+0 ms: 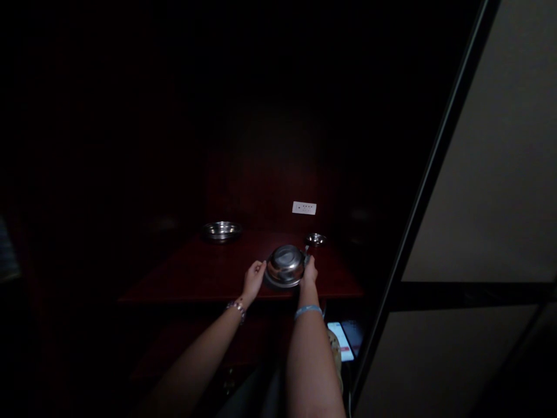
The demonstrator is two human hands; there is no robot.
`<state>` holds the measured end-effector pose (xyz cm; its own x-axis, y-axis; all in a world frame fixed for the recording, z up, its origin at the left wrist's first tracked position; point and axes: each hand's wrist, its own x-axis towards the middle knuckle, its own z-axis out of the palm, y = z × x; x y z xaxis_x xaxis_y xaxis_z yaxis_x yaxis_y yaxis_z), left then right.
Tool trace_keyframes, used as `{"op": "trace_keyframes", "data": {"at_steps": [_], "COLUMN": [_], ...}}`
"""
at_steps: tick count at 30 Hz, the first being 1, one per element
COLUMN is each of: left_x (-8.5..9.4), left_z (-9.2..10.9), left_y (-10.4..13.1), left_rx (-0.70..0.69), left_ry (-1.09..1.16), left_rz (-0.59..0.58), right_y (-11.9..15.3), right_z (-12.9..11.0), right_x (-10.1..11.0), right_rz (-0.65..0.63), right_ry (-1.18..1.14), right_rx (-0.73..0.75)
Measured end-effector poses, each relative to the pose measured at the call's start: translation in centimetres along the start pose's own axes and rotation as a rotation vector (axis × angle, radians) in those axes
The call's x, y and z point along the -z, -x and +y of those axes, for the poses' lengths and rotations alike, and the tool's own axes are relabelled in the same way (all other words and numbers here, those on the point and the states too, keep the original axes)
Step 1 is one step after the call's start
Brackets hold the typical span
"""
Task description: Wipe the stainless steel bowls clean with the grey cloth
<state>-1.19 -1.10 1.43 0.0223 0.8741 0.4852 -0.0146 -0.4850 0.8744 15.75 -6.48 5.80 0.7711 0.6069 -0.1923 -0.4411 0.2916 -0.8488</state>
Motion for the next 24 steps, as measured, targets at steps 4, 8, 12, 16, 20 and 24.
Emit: {"op": "trace_keyframes", "data": {"at_steps": [4, 8, 12, 16, 20, 24], "left_x": [0.07, 0.11, 0.17, 0.24, 0.26, 0.24], "left_z": [-0.13, 0.02, 0.20, 0.19, 0.08, -0.07], "left_y": [-0.01, 0.03, 0.09, 0.13, 0.10, 0.04], "left_rx": [-0.012, 0.008, 0.031, 0.005, -0.011, -0.017], "left_ry": [-0.024, -0.035, -0.038, -0.046, -0.070, -0.065], "left_rz": [-0.004, -0.002, 0.005, 0.012, 0.017, 0.031], "right_y": [-0.21, -0.27, -0.16, -0.17, -0.16, -0.24], "right_z": [0.20, 0.28, 0.19, 0.09, 0.03, 0.10], "right_x": [0.05, 0.12, 0.10, 0.03, 0.05, 0.23], "right_rz": [-0.002, -0.018, 0.003, 0.017, 0.028, 0.039], "right_ry": [0.030, -0.011, -0.025, -0.010, -0.056, -0.015], "right_rx": [0.015, -0.006, -0.015, -0.018, -0.026, 0.005]}}
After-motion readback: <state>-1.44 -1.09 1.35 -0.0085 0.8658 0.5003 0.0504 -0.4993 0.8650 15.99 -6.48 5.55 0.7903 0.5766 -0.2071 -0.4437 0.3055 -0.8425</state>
